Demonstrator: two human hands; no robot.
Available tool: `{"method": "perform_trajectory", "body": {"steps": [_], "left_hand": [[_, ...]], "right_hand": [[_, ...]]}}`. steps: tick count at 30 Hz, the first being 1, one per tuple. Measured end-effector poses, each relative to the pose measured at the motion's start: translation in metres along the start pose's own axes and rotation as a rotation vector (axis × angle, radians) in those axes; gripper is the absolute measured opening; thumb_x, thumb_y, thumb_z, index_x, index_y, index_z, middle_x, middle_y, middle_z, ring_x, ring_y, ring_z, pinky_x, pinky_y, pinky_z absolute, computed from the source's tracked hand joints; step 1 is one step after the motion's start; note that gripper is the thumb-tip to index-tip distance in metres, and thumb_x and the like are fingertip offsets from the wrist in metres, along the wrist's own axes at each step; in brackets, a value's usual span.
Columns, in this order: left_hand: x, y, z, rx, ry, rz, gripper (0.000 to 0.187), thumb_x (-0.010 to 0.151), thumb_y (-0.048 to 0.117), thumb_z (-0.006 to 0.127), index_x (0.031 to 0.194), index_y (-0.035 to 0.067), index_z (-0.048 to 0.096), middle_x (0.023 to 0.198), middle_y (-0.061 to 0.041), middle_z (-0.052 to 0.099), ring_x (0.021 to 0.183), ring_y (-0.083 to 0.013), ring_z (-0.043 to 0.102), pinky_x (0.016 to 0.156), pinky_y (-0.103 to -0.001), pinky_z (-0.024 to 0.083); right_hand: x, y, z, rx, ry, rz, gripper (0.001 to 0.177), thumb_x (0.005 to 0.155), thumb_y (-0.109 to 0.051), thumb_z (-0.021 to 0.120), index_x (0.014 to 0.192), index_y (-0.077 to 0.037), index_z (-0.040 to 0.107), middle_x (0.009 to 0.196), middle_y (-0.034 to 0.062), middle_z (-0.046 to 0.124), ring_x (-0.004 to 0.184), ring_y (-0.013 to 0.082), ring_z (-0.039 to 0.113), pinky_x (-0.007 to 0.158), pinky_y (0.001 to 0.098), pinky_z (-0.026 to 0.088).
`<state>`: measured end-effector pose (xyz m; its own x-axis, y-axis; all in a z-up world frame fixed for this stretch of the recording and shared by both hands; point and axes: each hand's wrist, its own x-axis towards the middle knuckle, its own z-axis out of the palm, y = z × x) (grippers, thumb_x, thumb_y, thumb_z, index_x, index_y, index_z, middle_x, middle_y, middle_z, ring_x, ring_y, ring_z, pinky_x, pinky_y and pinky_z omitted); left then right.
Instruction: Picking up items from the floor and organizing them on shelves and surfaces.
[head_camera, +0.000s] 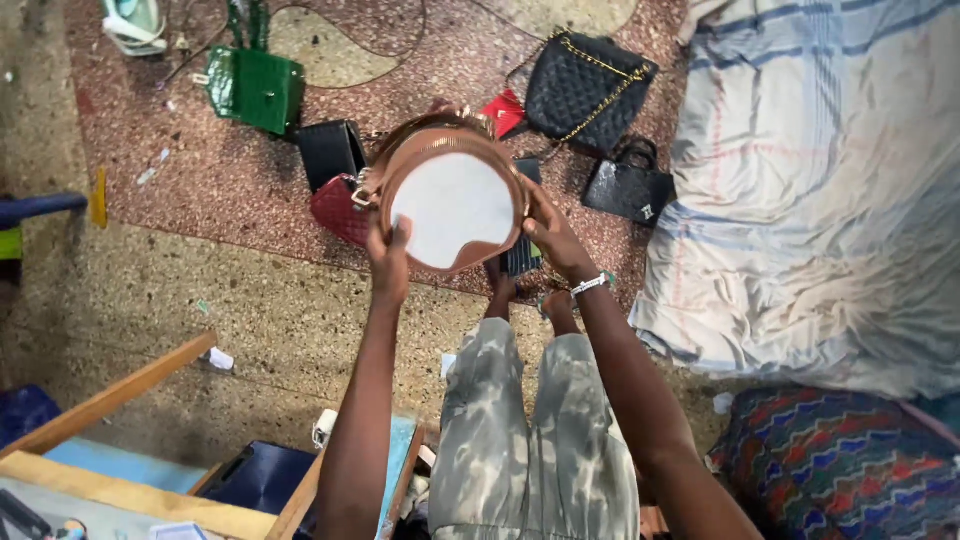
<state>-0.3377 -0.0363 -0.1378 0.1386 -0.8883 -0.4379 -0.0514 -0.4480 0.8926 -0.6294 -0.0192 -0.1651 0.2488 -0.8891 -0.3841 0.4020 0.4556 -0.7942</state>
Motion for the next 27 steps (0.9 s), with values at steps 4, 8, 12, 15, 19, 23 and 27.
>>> {"method": "perform_trajectory", "body": {"steps": [4, 8, 12, 15, 19, 23, 27], "left_hand": [[-0.007, 0.003, 0.006, 0.120, 0.031, -0.134, 0.084, 0.096, 0.064, 0.054, 0.148, -0.002, 0.048, 0.138, -0.022, 0.057, 0.131, -0.0362, 0.055, 0.114, -0.052, 0.044], [-0.015, 0.006, 0.013, 0.146, 0.017, -0.142, 0.087, 0.098, 0.070, 0.047, 0.151, 0.001, 0.044, 0.144, -0.020, 0.052, 0.135, -0.0329, 0.050, 0.113, -0.051, 0.039], [-0.025, -0.007, 0.015, 0.110, -0.035, -0.111, 0.083, 0.096, 0.068, 0.052, 0.145, 0.001, 0.054, 0.135, -0.018, 0.062, 0.125, -0.0313, 0.059, 0.106, -0.047, 0.046], [-0.039, -0.014, 0.017, 0.118, -0.133, -0.005, 0.080, 0.096, 0.064, 0.056, 0.145, 0.002, 0.054, 0.131, -0.017, 0.064, 0.120, -0.0301, 0.061, 0.102, -0.044, 0.049], [-0.085, -0.010, 0.028, 0.099, -0.174, 0.044, 0.078, 0.095, 0.060, 0.061, 0.147, 0.002, 0.051, 0.135, -0.016, 0.063, 0.124, -0.0299, 0.060, 0.104, -0.043, 0.048], [-0.114, -0.033, 0.042, 0.195, -0.097, 0.015, 0.079, 0.096, 0.052, 0.065, 0.155, 0.003, 0.043, 0.159, -0.019, 0.041, 0.147, -0.0337, 0.040, 0.117, -0.045, 0.035], [-0.135, -0.087, 0.038, 0.212, -0.045, -0.128, 0.089, 0.091, 0.051, 0.065, 0.162, 0.007, 0.035, 0.170, -0.018, 0.030, 0.156, -0.0341, 0.028, 0.123, -0.049, 0.025]], "right_hand": [[0.007, -0.021, 0.016, 0.007, -0.003, -0.058, 0.108, 0.085, -0.053, 0.079, 0.165, -0.007, 0.022, 0.167, 0.0171, 0.033, 0.151, 0.0315, 0.038, 0.122, 0.0472, 0.039], [0.003, -0.026, 0.004, -0.062, 0.073, 0.131, 0.107, 0.084, -0.054, 0.076, 0.163, -0.007, 0.022, 0.160, 0.0194, 0.040, 0.143, 0.0322, 0.046, 0.114, 0.0449, 0.044], [-0.019, -0.008, -0.029, -0.221, 0.000, 0.281, 0.100, 0.087, -0.058, 0.068, 0.163, -0.007, 0.028, 0.154, 0.0139, 0.048, 0.134, 0.0256, 0.053, 0.102, 0.0418, 0.052], [-0.038, 0.007, -0.054, -0.235, -0.038, 0.426, 0.090, 0.100, -0.055, 0.064, 0.173, -0.013, 0.032, 0.115, 0.0200, 0.059, 0.100, 0.0297, 0.051, 0.085, 0.0420, 0.046], [-0.077, 0.016, -0.061, -0.178, -0.083, 0.516, 0.076, 0.096, -0.051, 0.064, 0.153, -0.005, 0.044, 0.130, 0.0068, 0.065, 0.113, 0.0201, 0.063, 0.094, 0.0391, 0.055], [-0.094, 0.031, -0.069, -0.236, -0.132, 0.366, 0.069, 0.095, -0.030, 0.074, 0.153, -0.002, 0.049, 0.134, 0.0119, 0.064, 0.115, 0.0213, 0.061, 0.096, 0.0367, 0.051], [-0.099, 0.048, -0.059, -0.376, -0.084, 0.215, 0.091, 0.078, 0.001, 0.072, 0.156, -0.009, 0.026, 0.144, 0.0072, 0.053, 0.122, 0.0196, 0.061, 0.097, 0.0351, 0.056]]}}
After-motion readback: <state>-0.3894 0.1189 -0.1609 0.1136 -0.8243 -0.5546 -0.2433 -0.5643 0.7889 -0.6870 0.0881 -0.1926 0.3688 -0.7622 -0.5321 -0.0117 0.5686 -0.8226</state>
